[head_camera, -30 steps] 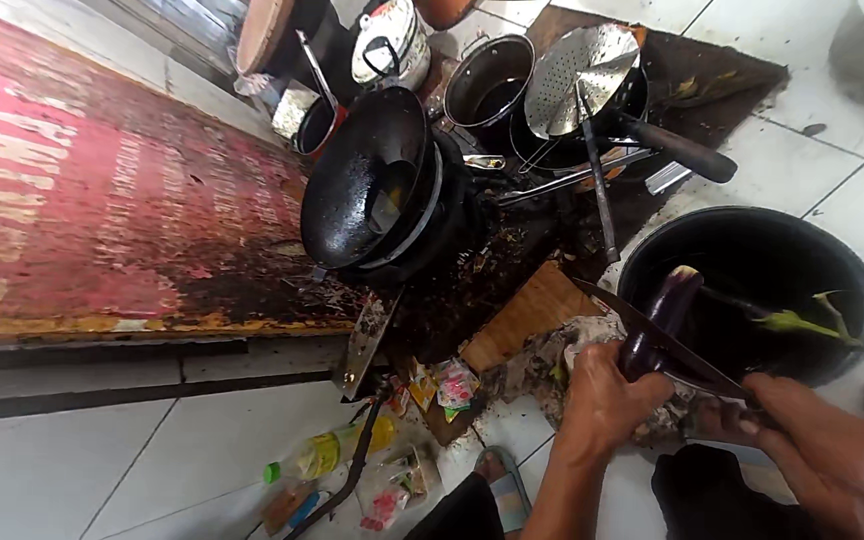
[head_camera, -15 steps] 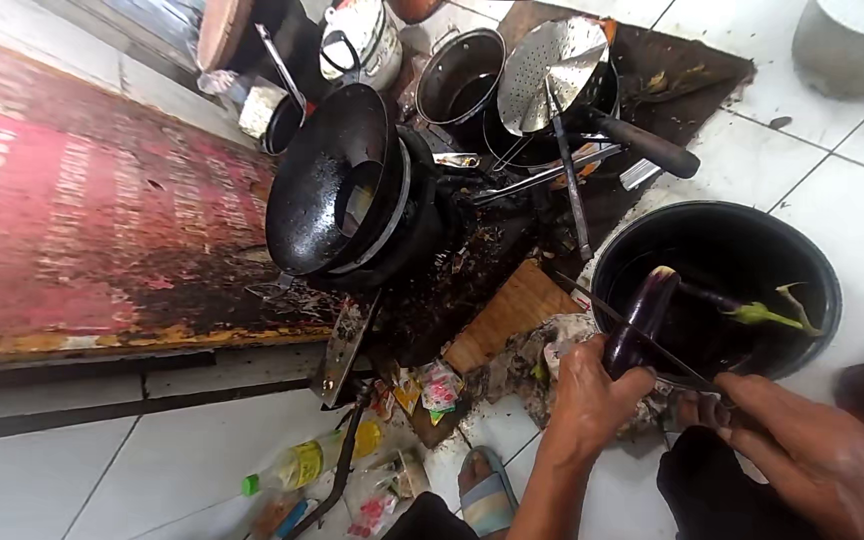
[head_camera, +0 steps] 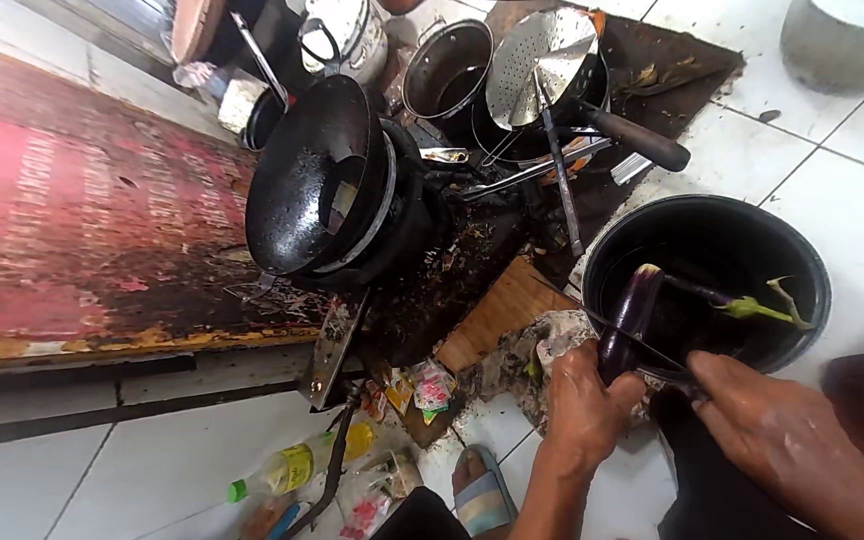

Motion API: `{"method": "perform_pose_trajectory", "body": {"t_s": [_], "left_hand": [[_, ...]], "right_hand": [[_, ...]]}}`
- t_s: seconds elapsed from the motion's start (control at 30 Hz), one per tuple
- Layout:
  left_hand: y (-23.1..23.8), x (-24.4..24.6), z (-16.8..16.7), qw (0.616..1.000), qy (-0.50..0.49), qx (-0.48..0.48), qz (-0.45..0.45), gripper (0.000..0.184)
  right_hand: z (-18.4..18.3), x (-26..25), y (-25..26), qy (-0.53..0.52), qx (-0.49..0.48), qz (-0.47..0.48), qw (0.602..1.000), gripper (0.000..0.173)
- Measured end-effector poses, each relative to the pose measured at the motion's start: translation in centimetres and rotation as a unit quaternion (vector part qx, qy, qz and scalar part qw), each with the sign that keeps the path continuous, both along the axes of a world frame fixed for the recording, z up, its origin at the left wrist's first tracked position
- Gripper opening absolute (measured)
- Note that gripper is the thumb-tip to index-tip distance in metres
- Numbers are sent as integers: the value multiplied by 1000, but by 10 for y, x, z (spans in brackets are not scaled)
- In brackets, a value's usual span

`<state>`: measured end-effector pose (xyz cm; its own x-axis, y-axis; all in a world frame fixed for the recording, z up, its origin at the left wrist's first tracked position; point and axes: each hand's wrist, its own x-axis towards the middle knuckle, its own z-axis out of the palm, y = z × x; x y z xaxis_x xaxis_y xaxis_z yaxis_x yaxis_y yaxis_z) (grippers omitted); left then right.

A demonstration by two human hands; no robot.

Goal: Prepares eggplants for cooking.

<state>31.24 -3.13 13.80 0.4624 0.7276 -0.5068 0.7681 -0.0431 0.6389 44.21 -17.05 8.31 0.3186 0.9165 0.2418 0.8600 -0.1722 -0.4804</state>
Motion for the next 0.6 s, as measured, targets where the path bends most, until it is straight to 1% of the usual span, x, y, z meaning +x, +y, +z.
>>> {"method": "perform_pose_trajectory", "body": {"t_s": [0.1, 0.17, 0.27, 0.33, 0.4, 0.47, 0.5, 0.57, 0.6], "left_hand": [[4, 0, 0, 1000, -11, -6, 9, 12], [7, 1, 0, 1000, -8, -12, 15, 11], [7, 6, -2, 1000, 19, 6, 6, 14], [0, 7, -6, 1000, 8, 15, 3, 16], [-9, 8, -7, 1000, -19, 9, -10, 19], [-20, 7, -8, 997, -71, -1, -35, 28], [-25, 6, -8, 992, -114, -10, -44, 32], [-27, 2, -5, 971, -234, -27, -40, 32], [-24, -1, -5, 954, -295, -44, -36, 32]], "right_hand": [[5, 2, -1, -5, -4, 6, 1000, 24], [12, 4, -8, -6, -27, 7, 1000, 25], [22, 10, -18, -11, -69, 7, 998, 25], [22, 9, -21, -22, -78, -2, 997, 24], [17, 5, -16, -36, -62, -19, 997, 24], [12, 2, -4, -28, -56, -29, 998, 19], [12, 3, 3, -12, -67, -31, 997, 17], [14, 9, 10, 41, -85, -29, 995, 25], [14, 12, 9, 64, -88, -29, 994, 25]]}}
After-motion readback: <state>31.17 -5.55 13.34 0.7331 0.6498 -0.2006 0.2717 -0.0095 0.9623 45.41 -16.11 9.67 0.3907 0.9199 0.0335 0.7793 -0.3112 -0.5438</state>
